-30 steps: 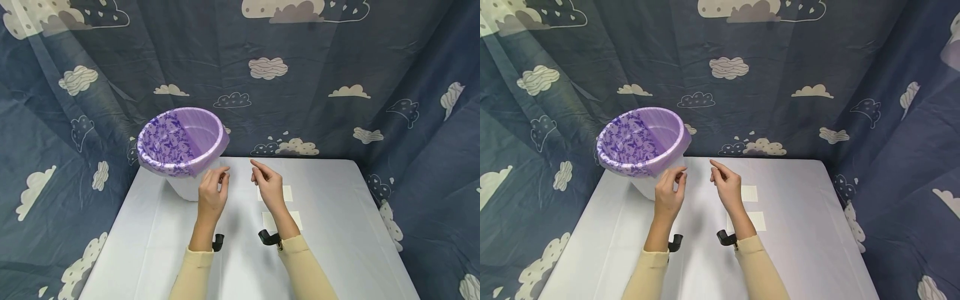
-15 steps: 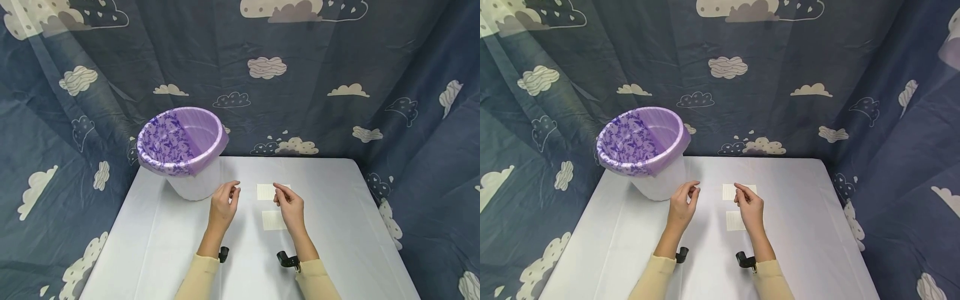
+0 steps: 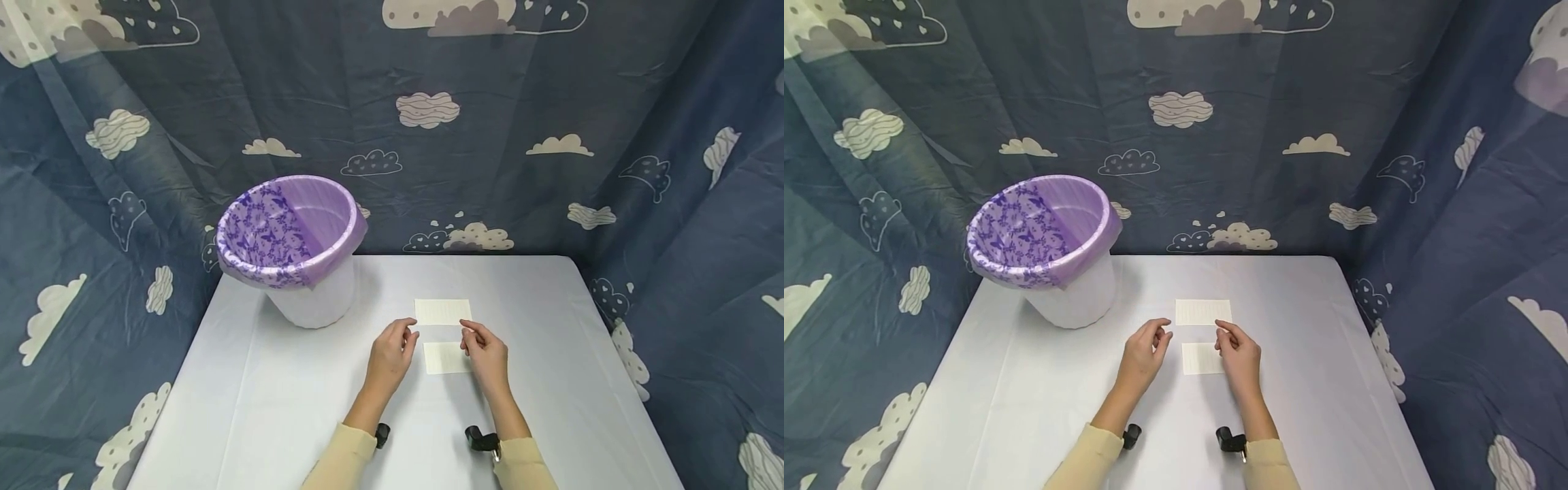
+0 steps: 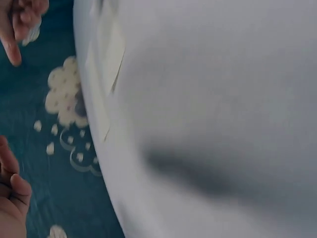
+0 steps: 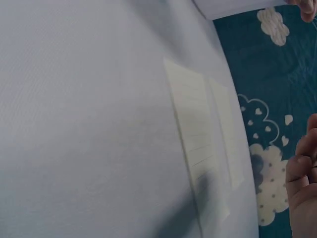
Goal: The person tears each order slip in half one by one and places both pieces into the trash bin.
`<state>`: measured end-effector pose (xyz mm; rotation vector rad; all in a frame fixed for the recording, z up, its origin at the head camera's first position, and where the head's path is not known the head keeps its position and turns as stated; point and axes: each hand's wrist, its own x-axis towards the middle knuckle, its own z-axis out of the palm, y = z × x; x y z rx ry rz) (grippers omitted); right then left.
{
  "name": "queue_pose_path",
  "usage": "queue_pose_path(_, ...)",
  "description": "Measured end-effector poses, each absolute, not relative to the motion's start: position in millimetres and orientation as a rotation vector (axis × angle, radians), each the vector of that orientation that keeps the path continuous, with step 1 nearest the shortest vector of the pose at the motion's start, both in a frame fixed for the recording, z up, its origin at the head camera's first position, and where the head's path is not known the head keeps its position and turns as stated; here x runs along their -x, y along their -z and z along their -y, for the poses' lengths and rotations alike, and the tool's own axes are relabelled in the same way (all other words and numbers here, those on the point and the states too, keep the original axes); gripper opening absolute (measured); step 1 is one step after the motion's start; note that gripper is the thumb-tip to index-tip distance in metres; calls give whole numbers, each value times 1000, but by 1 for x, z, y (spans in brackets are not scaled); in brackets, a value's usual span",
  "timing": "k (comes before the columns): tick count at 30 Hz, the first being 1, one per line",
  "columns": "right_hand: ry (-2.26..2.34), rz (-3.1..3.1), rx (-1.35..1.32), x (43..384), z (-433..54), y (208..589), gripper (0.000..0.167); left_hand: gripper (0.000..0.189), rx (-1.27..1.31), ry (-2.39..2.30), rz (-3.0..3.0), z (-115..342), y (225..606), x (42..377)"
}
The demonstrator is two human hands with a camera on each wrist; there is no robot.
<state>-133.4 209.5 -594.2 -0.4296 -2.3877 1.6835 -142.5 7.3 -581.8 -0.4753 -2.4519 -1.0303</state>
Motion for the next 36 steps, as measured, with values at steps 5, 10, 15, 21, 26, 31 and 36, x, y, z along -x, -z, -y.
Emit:
queue_pose_path(5, -1645, 2488, 477, 135, -214, 609, 26, 27, 512, 994, 2535, -25, 594, 135)
queue_pose_path(10, -1633, 2566, 507, 136, -215, 617, 30, 30, 494, 988, 2587, -34, 605, 135)
queue_pose_path(15, -1666, 2608, 518, 137, -216, 622, 36, 32, 469, 1027, 2658, -42, 617, 136)
queue_pose_path(21, -1693, 2667, 551, 140, -214, 631, 44, 33, 435, 1099, 2761, -51, 628, 138)
queue_pose_path(26, -1691, 2720, 570, 144, -212, 636, 50, 38, 415, 1181, 2855, -57, 633, 142)
queue_pose_path(31, -1618, 2798, 541, 147, -210, 634, 53, 45, 399, 1202, 2921, -60, 639, 144)
queue_pose_path(36, -1503, 2881, 492, 148, -210, 633, 51, 50, 421, 1175, 2945, -63, 643, 145)
